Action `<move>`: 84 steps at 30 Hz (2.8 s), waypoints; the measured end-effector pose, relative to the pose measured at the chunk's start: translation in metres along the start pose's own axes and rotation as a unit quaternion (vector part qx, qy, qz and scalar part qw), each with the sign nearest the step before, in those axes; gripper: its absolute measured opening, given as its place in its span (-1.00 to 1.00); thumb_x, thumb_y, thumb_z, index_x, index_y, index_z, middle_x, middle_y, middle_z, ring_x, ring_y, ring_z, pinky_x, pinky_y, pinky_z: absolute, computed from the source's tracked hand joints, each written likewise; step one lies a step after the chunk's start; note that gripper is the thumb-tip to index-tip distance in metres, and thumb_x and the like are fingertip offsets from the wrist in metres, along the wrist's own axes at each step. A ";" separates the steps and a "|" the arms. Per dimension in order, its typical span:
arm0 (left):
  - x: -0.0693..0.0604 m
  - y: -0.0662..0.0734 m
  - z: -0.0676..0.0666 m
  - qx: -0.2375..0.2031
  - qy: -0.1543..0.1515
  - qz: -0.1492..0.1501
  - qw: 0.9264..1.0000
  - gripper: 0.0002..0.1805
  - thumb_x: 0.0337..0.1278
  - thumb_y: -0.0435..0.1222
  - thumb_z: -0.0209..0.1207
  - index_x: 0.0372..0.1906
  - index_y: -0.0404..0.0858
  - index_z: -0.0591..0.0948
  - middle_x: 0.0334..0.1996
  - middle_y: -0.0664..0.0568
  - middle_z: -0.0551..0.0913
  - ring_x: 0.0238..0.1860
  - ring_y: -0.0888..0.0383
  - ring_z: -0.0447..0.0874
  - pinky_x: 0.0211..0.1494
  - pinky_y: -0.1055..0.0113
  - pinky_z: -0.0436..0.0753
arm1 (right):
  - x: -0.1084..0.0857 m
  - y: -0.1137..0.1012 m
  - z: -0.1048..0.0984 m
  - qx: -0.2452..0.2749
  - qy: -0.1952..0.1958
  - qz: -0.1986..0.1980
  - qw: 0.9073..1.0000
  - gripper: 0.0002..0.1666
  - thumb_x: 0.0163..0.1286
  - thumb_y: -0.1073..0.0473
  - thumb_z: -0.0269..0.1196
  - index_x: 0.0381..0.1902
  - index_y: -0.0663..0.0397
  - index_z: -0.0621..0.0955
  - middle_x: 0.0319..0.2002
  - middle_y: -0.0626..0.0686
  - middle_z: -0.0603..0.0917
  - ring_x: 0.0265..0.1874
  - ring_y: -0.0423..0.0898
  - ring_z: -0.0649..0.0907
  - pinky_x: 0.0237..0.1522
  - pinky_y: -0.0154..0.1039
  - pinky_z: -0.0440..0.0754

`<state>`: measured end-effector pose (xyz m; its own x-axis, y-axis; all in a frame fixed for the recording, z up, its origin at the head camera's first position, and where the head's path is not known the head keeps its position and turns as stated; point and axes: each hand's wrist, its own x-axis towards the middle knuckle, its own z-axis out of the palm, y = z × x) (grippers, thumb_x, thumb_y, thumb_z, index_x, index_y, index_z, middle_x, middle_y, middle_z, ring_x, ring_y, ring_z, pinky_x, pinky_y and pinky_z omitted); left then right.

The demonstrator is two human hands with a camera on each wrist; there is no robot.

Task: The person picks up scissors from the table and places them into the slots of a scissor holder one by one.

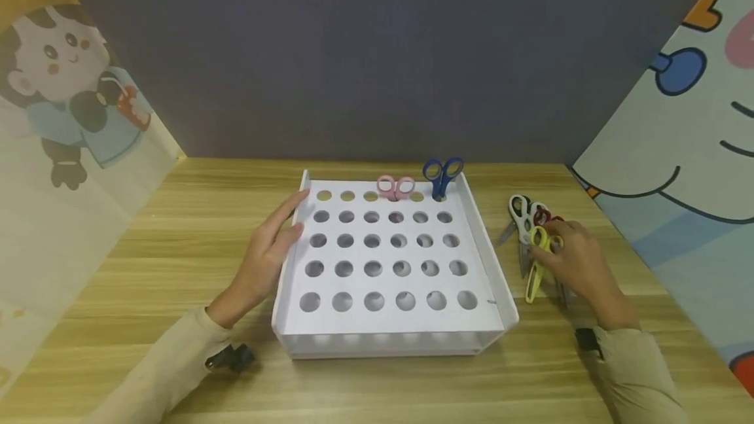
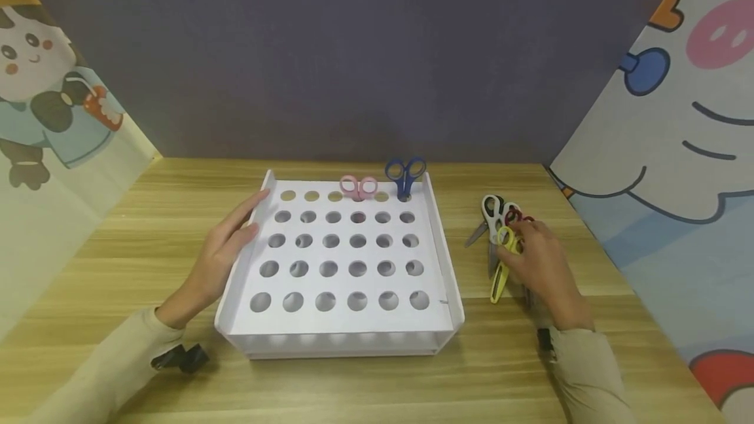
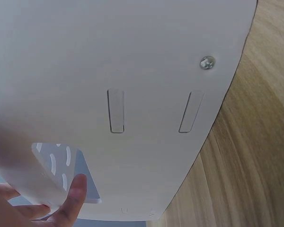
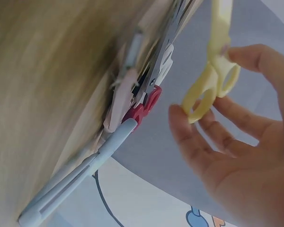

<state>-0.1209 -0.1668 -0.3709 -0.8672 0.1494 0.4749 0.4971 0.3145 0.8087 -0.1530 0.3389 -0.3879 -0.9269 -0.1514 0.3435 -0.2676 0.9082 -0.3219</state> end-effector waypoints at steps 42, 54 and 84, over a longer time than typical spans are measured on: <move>0.000 -0.006 0.003 -0.008 0.000 0.005 1.000 -0.47 0.48 -0.38 -0.05 0.48 -0.15 0.34 0.47 -0.04 0.31 0.43 -0.01 0.28 0.44 0.37 0.34 | 0.005 -0.042 -0.008 0.109 0.194 -0.082 0.971 -0.56 0.09 0.40 0.42 -0.02 0.35 0.64 0.01 0.29 0.61 -0.28 -0.47 0.59 -0.27 -0.81 0.44; 0.000 -0.004 0.005 -0.015 0.002 0.007 1.000 -0.48 0.47 -0.39 -0.05 0.47 -0.16 0.36 0.46 -0.05 0.32 0.43 0.01 0.28 0.43 0.40 0.34 | 0.010 -0.062 -0.020 0.128 0.237 -0.122 0.955 -0.56 0.04 0.41 0.43 -0.05 0.34 0.68 0.06 0.28 0.62 -0.16 -0.58 0.51 -0.13 -0.73 0.45; 0.001 -0.005 0.003 0.004 0.000 0.006 1.000 -0.47 0.47 -0.38 -0.07 0.48 -0.15 0.35 0.46 -0.08 0.32 0.46 0.03 0.24 0.53 0.23 0.19 | 0.031 -0.152 -0.064 0.155 0.357 -0.233 0.891 -0.37 0.32 -0.22 0.29 -0.24 0.35 0.71 -0.05 0.33 0.69 -0.10 0.27 0.63 -0.03 -0.53 0.41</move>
<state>-0.1248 -0.1656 -0.3757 -0.8612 0.1529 0.4847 0.5072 0.3198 0.8003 -0.1245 0.2207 -0.2719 -0.3213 -0.0958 0.9421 -0.7427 0.6428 -0.1879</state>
